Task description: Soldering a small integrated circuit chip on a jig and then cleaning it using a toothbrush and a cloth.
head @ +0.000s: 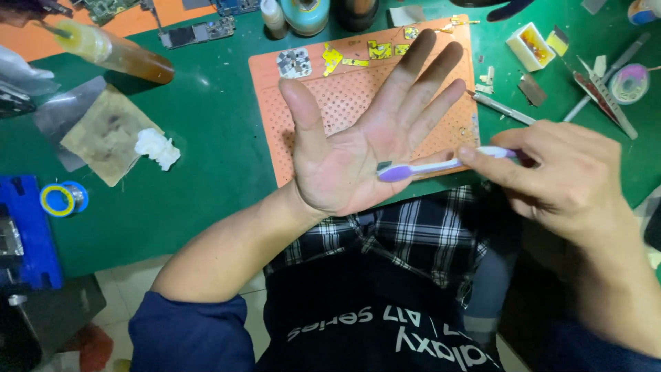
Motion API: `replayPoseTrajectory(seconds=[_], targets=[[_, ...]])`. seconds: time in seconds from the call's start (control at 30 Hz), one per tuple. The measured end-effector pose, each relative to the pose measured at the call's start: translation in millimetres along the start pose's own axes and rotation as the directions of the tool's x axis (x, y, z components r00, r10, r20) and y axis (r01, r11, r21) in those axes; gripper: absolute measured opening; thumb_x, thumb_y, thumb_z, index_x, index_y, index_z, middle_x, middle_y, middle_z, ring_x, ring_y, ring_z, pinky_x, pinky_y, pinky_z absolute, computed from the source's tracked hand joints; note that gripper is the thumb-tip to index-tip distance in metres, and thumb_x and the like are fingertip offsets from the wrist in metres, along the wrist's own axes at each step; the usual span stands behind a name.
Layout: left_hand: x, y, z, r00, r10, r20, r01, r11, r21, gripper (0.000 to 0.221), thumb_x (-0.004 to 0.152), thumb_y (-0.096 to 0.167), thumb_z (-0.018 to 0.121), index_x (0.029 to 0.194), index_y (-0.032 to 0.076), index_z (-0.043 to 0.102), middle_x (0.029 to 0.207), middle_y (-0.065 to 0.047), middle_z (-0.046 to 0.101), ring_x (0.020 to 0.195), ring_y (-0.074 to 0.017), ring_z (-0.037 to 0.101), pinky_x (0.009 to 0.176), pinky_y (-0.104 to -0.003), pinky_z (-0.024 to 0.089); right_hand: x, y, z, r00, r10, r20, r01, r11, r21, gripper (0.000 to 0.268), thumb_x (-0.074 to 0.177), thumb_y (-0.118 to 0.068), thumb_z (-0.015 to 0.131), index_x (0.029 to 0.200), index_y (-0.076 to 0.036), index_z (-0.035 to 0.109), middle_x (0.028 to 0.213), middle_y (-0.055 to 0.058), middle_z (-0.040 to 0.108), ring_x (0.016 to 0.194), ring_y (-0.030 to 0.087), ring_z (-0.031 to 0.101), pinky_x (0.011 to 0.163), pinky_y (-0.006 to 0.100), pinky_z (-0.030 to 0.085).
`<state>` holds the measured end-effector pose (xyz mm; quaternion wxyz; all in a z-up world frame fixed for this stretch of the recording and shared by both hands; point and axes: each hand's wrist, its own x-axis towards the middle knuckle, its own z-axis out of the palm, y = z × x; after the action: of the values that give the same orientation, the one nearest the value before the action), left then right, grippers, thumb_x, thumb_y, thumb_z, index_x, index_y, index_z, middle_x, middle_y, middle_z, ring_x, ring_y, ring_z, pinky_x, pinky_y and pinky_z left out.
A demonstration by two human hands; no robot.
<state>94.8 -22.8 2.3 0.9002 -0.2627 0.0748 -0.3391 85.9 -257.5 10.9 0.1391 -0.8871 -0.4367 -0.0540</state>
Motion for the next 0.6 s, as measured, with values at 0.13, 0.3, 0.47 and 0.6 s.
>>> replayPoseTrajectory(seconds=[0.13,0.3,0.47,0.6], targets=[[-2,-3,-2,0.998,-0.023,-0.065,0.052,0.867,0.496,0.104,0.048,0.067,0.013,0.142,0.023,-0.002,0.152,0.005,-0.005,0.146,-0.0165,-0.008,0.114,-0.048,0.004,10,-12,1,0.999,-0.004,-0.034,0.004,1.0,0.002,0.041,0.09,-0.029,0.027,0.107,-0.019,0.062,0.081,0.009,0.058,0.057,0.023,0.044,0.05,0.034,0.031],[-2,-3,-6,1.0,-0.024,-0.016,0.028,0.758,0.652,0.103,0.05,0.071,0.011,0.141,0.023,-0.002,0.152,0.002,-0.003,0.147,-0.0204,-0.007,0.119,-0.048,-0.001,4,-8,2,1.0,0.005,-0.022,-0.006,1.0,-0.029,0.034,0.092,-0.017,0.032,0.108,-0.021,0.062,0.086,0.009,0.059,0.061,0.025,0.045,0.053,0.035,0.032],[-4,2,-15,0.991,-0.071,0.112,-0.055,0.553,0.831,0.1,0.058,0.073,0.007,0.142,0.019,0.001,0.154,-0.001,0.001,0.152,-0.0219,-0.006,0.131,-0.043,-0.008,5,-5,1,0.997,-0.013,-0.07,0.012,1.0,-0.012,0.028,0.093,-0.01,0.041,0.106,-0.019,0.064,0.086,0.01,0.06,0.06,0.024,0.044,0.053,0.035,0.031],[-6,-1,-4,0.994,-0.103,0.04,0.032,0.617,0.787,0.105,0.05,0.07,0.01,0.14,0.018,-0.005,0.153,0.001,-0.008,0.15,-0.0189,-0.011,0.126,-0.047,-0.001,16,-11,5,0.994,-0.056,-0.097,0.059,0.998,0.023,0.032,0.092,-0.014,0.035,0.106,-0.019,0.063,0.084,0.012,0.06,0.059,0.024,0.044,0.051,0.035,0.031]])
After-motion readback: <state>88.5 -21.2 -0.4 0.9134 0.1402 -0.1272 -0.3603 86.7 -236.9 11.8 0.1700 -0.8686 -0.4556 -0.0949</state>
